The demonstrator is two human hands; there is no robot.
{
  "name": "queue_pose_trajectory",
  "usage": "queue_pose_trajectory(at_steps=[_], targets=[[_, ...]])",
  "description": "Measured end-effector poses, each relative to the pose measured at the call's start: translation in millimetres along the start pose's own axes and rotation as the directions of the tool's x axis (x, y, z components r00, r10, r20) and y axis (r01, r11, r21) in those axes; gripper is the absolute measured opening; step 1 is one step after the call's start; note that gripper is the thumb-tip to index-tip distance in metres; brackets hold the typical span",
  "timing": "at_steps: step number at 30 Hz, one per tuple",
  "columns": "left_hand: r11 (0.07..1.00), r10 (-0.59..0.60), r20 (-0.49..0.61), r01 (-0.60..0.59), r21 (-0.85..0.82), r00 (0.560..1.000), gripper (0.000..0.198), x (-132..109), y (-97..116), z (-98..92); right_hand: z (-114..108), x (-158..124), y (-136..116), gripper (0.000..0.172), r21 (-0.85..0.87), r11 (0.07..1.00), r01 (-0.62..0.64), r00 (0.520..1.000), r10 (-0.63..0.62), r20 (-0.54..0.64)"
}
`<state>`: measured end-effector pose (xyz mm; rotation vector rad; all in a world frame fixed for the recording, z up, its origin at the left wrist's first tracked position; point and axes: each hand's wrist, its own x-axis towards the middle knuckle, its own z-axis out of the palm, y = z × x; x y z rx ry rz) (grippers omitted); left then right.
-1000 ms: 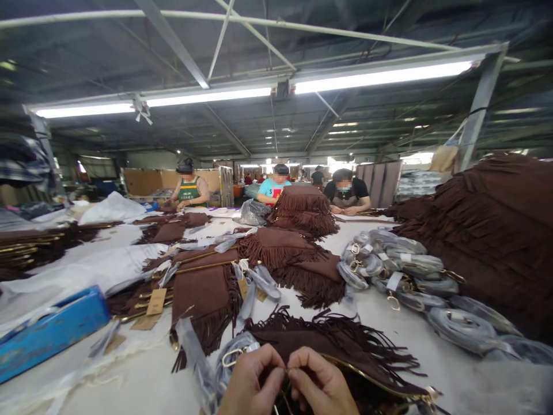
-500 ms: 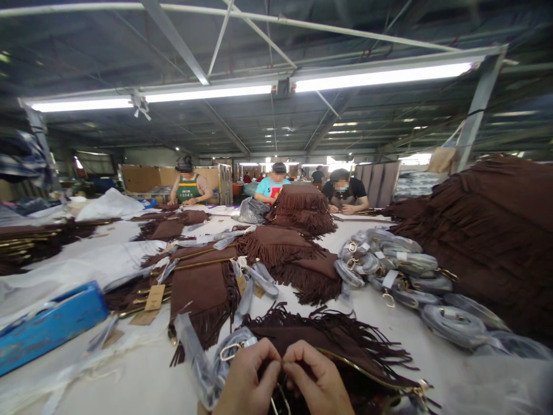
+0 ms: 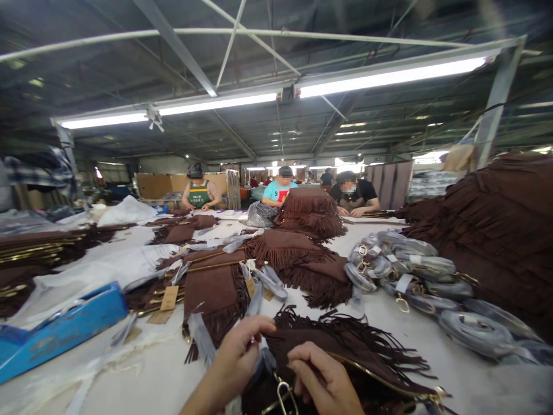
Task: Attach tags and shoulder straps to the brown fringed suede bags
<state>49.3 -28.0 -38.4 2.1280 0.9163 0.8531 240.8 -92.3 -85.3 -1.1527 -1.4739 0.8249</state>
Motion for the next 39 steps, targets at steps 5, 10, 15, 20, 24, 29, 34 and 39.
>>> queue_pose_trajectory(at_steps=[5,10,15,20,24,29,34,39], targets=[[0.972,-0.177,0.202,0.139,0.191,0.963,0.085,-3,-24,-33.2,-22,-2,-12,0.037,0.032,0.999,-0.012,0.995,0.016,-0.102],[0.963,-0.219,0.332,0.150,0.222,0.917,0.089,-5,-25,-31.8,-34,-1,-21,0.032,0.016,0.997,0.074,0.997,-0.073,-0.031],[0.908,-0.140,0.200,0.045,0.417,0.970,0.088,-6,-19,-17.5,-36,2,-13,0.035,0.242,0.970,-0.032,0.999,0.035,-0.009],[0.865,0.051,0.029,-0.059,0.498,0.998,0.086,-4,-5,-20.7,-41,3,-10,0.037,0.287,0.958,-0.012,1.000,0.006,0.024],[0.843,0.145,-0.112,-0.064,0.534,0.983,0.080,-2,4,-31.9,-43,2,-15,0.033,0.173,0.983,0.066,0.997,-0.074,0.039],[0.730,0.358,-0.139,-0.184,0.658,0.923,0.078,1,11,-21.1,-42,-4,-26,0.048,0.342,0.940,-0.020,0.994,-0.017,0.107],[0.537,0.544,0.193,-0.516,0.667,0.816,0.087,-7,41,23.9,-39,-10,-40,0.064,0.453,0.891,-0.031,0.971,-0.080,0.225],[0.645,0.370,0.186,-0.396,0.654,0.910,0.112,-15,40,35.9,-40,-7,-38,0.050,0.514,0.855,-0.063,0.990,-0.011,0.141]])
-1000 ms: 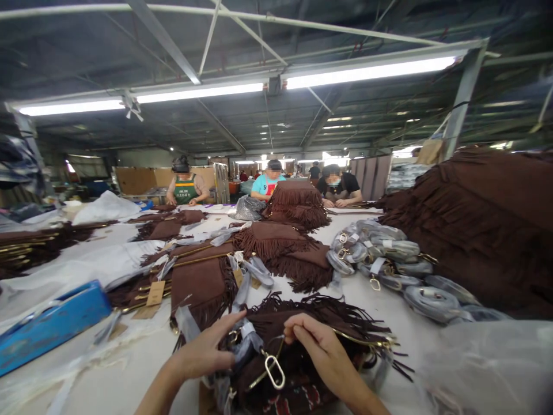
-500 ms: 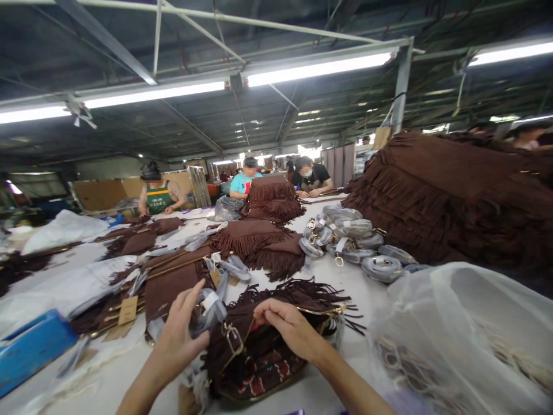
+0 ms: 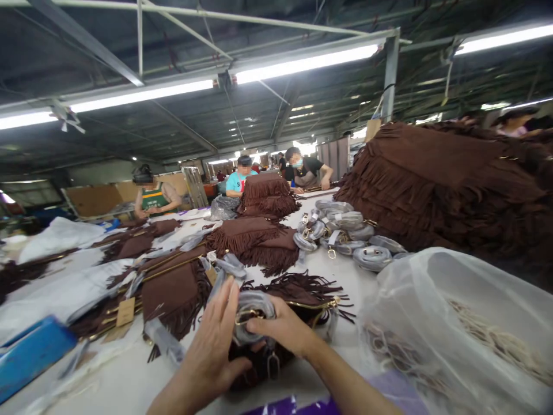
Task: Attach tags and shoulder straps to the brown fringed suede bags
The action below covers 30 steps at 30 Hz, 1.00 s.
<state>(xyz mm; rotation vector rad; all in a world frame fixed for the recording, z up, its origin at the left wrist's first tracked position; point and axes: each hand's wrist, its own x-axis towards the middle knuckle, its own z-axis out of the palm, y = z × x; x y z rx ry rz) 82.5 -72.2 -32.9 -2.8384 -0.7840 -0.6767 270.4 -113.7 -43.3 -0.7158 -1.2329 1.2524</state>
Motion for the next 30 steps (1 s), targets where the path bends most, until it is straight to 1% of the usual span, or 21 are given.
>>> queue_pose_trajectory(at_steps=[1,2,3,5,6,8,9,11,12,13,14,15,17,19,20,21,23,24,26,28,30], targets=[[0.994,-0.103,0.022,0.104,-0.024,0.994,0.113,-5,-6,1.5,-3,1,0,0.049,0.012,1.000,0.010,1.000,-0.010,-0.023],[0.979,-0.193,0.057,0.196,-0.050,0.980,0.107,-10,-13,2.7,-6,1,-1,0.050,0.006,1.000,0.031,0.999,-0.030,-0.036],[0.960,-0.259,0.108,0.268,-0.080,0.960,0.092,-16,-20,3.3,-9,1,-3,0.050,-0.015,0.998,0.057,0.997,-0.057,-0.042],[0.921,-0.328,0.218,0.363,-0.142,0.919,0.048,-22,-30,2.1,-10,0,-9,0.053,-0.086,0.991,0.105,0.994,-0.106,-0.004],[0.903,-0.348,0.257,0.396,-0.166,0.902,0.035,-23,-33,0.0,-9,-1,-13,0.055,-0.140,0.983,0.117,0.993,-0.113,0.036],[0.873,-0.389,0.279,0.448,-0.193,0.878,0.032,-20,-35,-6.7,-1,-4,-18,0.054,-0.313,0.936,0.160,0.981,-0.117,0.151],[0.861,-0.410,0.267,0.467,-0.203,0.872,0.032,-17,-35,-10.9,3,-6,-20,0.048,-0.422,0.882,0.208,0.968,-0.124,0.219],[0.840,-0.445,0.239,0.495,-0.223,0.863,0.029,-10,-34,-19.2,11,-8,-20,0.029,-0.620,0.709,0.335,0.928,-0.134,0.348],[0.832,-0.456,0.232,0.504,-0.231,0.860,0.028,-7,-34,-22.7,13,-8,-18,0.024,-0.691,0.615,0.380,0.913,-0.128,0.388],[0.827,-0.464,0.222,0.510,-0.238,0.857,0.028,-6,-35,-25.5,13,-8,-15,0.027,-0.749,0.534,0.393,0.910,-0.111,0.398],[0.823,-0.471,0.213,0.514,-0.244,0.856,0.029,-5,-35,-27.3,11,-8,-12,0.033,-0.804,0.466,0.370,0.922,-0.082,0.377],[0.820,-0.475,0.205,0.515,-0.251,0.856,0.030,-5,-36,-28.2,8,-8,-7,0.038,-0.863,0.396,0.315,0.945,-0.048,0.323],[0.816,-0.473,0.189,0.509,-0.275,0.860,0.032,-7,-38,-27.4,1,-8,5,0.045,-0.971,0.203,0.126,0.992,-0.006,0.127],[0.808,-0.470,0.175,0.502,-0.310,0.865,0.032,-9,-40,-24.3,-5,-10,19,0.052,-0.997,-0.001,-0.076,0.997,0.009,-0.076],[0.801,-0.471,0.168,0.500,-0.328,0.866,0.032,-10,-41,-22.7,-7,-12,25,0.055,-0.987,-0.065,-0.147,0.988,0.033,-0.149],[0.795,-0.471,0.161,0.497,-0.349,0.867,0.032,-11,-42,-21.3,-9,-14,31,0.057,-0.979,-0.085,-0.187,0.978,0.082,-0.194],[0.783,-0.463,0.149,0.482,-0.392,0.873,0.031,-11,-44,-19.9,-8,-16,41,0.066,-0.981,-0.024,-0.192,0.962,0.195,-0.193],[0.781,-0.455,0.144,0.472,-0.410,0.879,0.031,-11,-44,-19.9,-7,-16,43,0.068,-0.981,0.007,-0.192,0.962,0.197,-0.187],[0.785,-0.429,0.139,0.445,-0.430,0.892,0.031,-11,-45,-20.3,-5,-12,46,0.060,-0.977,0.011,-0.212,0.973,0.097,-0.209],[0.799,-0.401,0.138,0.419,-0.431,0.906,0.031,-10,-45,-19.2,-1,-5,45,0.048,-0.967,-0.036,-0.252,0.967,-0.035,-0.251],[0.818,-0.381,0.144,0.406,-0.408,0.913,0.033,-11,-45,-15.2,3,2,42,0.048,-0.964,-0.048,-0.263,0.964,-0.057,-0.260]])
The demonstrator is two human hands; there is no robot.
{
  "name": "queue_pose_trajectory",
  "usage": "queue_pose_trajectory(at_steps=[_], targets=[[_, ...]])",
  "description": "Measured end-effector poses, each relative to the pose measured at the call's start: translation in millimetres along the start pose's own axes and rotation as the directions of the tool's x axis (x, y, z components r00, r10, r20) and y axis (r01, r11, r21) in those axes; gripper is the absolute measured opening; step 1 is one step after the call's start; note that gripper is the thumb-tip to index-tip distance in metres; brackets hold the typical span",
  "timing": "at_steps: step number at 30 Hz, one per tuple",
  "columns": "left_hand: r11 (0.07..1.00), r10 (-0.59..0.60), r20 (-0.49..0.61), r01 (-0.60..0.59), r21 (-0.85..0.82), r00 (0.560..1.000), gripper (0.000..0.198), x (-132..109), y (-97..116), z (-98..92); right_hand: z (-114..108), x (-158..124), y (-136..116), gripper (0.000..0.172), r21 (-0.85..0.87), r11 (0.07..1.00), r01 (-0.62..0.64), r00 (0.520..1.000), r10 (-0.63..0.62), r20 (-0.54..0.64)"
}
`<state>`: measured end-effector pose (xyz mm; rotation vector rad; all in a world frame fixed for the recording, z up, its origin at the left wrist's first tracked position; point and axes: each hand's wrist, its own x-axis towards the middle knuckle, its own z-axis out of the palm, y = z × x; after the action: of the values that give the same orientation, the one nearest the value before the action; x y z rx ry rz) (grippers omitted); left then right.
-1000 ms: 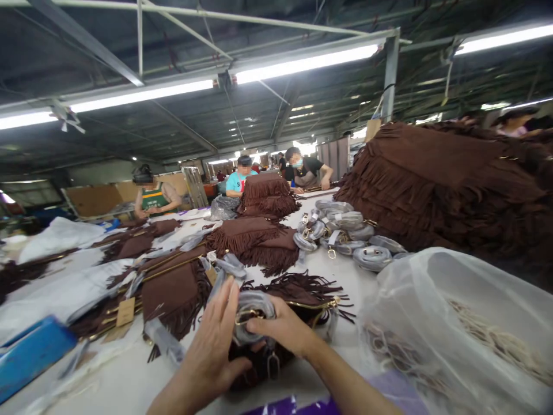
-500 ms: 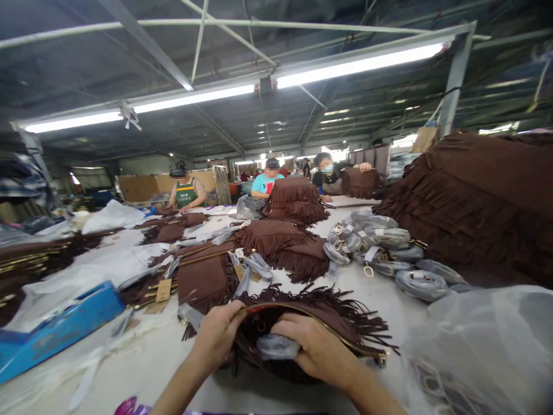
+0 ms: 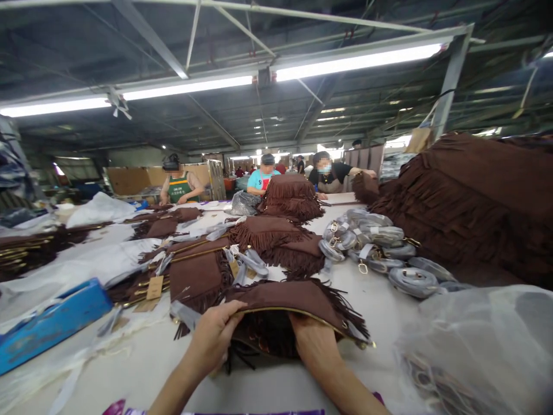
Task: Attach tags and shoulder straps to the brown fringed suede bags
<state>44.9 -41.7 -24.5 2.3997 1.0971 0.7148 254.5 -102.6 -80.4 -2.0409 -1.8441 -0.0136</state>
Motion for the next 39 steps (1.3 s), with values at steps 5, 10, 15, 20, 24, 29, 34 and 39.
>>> queue_pose_trajectory(at_steps=[5,10,15,20,24,29,34,39], targets=[[0.998,0.008,0.258,-0.023,0.058,0.966,0.045,-8,-17,2.2,-34,-3,4,0.031,0.204,0.965,0.165,0.969,-0.198,0.149],[0.999,-0.039,0.228,0.037,0.012,0.973,0.046,-16,-26,-20.9,-102,-13,61,0.034,0.695,0.713,0.092,0.986,-0.165,0.038],[0.990,0.136,0.192,-0.124,-0.072,0.972,0.033,-3,27,-7.4,-104,-24,107,0.059,0.291,0.951,0.102,0.973,-0.156,0.168],[0.964,0.263,0.428,-0.226,-0.138,0.865,0.026,6,85,43.3,-64,-29,116,0.045,0.093,0.992,-0.082,0.968,0.058,0.244],[0.971,0.235,0.345,-0.199,-0.136,0.909,0.028,14,89,62.8,-77,-27,113,0.022,0.240,0.963,-0.122,0.966,0.060,0.251],[0.932,0.197,0.258,-0.099,-0.348,0.946,0.030,13,98,67.5,-110,-26,85,0.013,0.637,0.744,-0.202,0.950,-0.011,0.313],[0.975,0.168,0.076,-0.154,-0.157,0.983,0.016,11,106,71.9,-108,-27,53,0.023,0.833,0.505,-0.226,0.949,-0.080,0.306],[0.987,-0.008,0.207,-0.026,0.160,0.978,0.023,14,108,78.6,-86,-32,45,0.017,0.674,0.737,-0.047,0.975,-0.113,0.191]])
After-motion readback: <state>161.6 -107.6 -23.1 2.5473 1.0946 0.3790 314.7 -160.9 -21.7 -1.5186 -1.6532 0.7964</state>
